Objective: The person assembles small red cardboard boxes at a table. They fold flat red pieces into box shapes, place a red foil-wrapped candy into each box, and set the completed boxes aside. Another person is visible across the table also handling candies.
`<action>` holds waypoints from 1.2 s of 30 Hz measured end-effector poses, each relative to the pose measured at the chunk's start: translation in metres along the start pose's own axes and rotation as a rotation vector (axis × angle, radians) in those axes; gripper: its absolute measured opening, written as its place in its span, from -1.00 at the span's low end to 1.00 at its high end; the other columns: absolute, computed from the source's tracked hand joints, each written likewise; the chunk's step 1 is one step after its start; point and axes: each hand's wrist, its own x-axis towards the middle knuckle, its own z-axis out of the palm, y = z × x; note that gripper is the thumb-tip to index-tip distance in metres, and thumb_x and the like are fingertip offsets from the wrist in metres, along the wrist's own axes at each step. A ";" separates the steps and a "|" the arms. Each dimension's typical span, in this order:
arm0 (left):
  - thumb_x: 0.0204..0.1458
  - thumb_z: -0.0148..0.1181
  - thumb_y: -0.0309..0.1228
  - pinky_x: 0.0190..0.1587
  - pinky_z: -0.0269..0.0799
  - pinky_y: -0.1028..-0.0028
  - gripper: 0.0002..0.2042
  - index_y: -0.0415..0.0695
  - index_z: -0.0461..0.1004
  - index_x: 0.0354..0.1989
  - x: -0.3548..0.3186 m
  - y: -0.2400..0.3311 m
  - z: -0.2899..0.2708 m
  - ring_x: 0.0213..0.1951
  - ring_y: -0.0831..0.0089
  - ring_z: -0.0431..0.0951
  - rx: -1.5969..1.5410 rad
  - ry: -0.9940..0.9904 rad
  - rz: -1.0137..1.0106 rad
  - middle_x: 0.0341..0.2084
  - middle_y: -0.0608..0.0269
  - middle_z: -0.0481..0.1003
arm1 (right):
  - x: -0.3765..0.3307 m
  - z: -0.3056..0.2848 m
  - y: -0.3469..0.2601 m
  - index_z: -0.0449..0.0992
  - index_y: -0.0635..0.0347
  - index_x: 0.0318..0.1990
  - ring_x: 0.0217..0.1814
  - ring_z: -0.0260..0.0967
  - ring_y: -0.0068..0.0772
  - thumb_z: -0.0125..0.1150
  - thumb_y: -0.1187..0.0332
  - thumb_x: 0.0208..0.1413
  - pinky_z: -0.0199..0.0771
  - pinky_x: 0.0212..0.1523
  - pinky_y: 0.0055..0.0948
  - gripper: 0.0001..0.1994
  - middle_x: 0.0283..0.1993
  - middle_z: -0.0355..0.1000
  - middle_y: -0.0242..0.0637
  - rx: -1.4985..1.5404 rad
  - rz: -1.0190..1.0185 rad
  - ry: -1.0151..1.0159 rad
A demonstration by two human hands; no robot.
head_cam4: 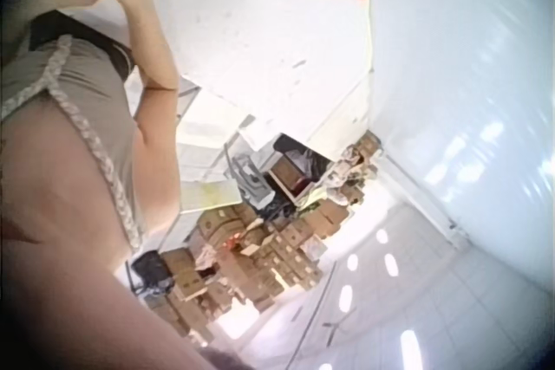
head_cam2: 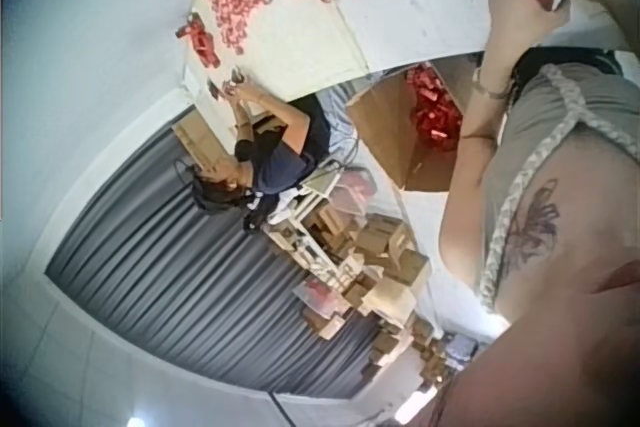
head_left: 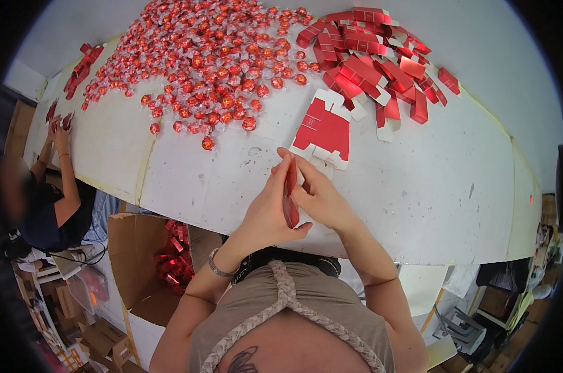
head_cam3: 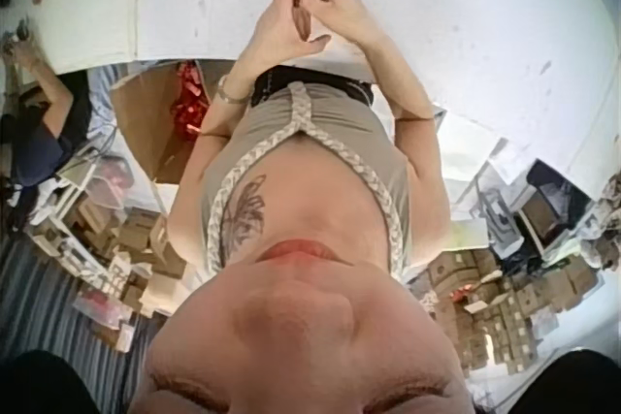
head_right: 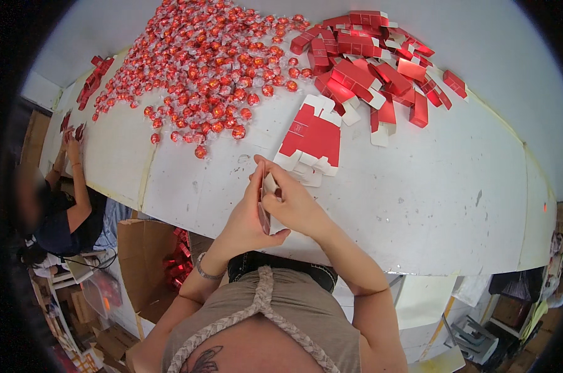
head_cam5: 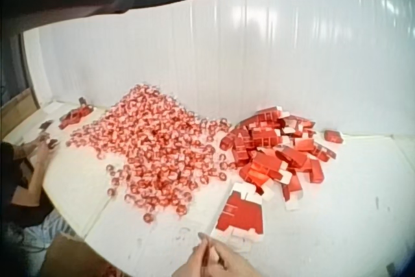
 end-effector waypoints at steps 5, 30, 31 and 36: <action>-0.34 0.40 -0.43 0.02 0.36 0.39 -0.18 -0.22 0.10 0.20 0.002 0.011 -0.008 0.11 0.15 0.34 0.207 0.072 -0.116 0.08 -0.06 0.29 | -0.005 -0.009 0.007 0.09 0.16 0.28 -0.15 0.34 -0.53 0.01 0.63 -0.04 0.35 -0.16 -0.54 -0.36 -0.09 0.41 -0.26 -0.023 -0.049 0.109; 0.15 -0.06 -0.13 0.15 0.12 0.42 -0.32 -0.24 -0.21 0.29 -0.011 -0.016 0.006 0.11 0.40 0.22 -0.537 0.141 0.092 0.05 0.12 0.20 | -0.009 0.016 0.023 0.04 0.22 0.26 0.26 0.03 -0.34 -0.08 0.48 0.11 -0.01 0.25 -0.38 -0.48 0.20 0.09 -0.13 0.130 -0.324 0.045; 0.11 0.01 -0.19 0.14 0.15 0.42 -0.30 -0.23 -0.21 0.29 -0.010 -0.015 0.004 0.11 0.39 0.22 -0.549 0.115 0.041 0.07 0.12 0.19 | -0.010 0.017 0.024 0.06 0.23 0.24 0.22 0.06 -0.36 -0.09 0.48 0.11 0.02 0.22 -0.39 -0.50 0.18 0.10 -0.15 0.152 -0.318 0.044; -0.11 0.30 -0.40 0.05 0.30 0.37 -0.16 -0.15 -0.14 0.29 -0.004 -0.002 0.005 0.14 0.31 0.21 -0.445 0.268 0.065 0.16 0.10 0.08 | -0.009 0.014 0.043 0.18 0.25 0.08 0.05 0.13 -0.48 -0.16 0.48 0.11 0.15 0.09 -0.46 -0.66 0.04 0.17 -0.22 0.157 -0.338 0.046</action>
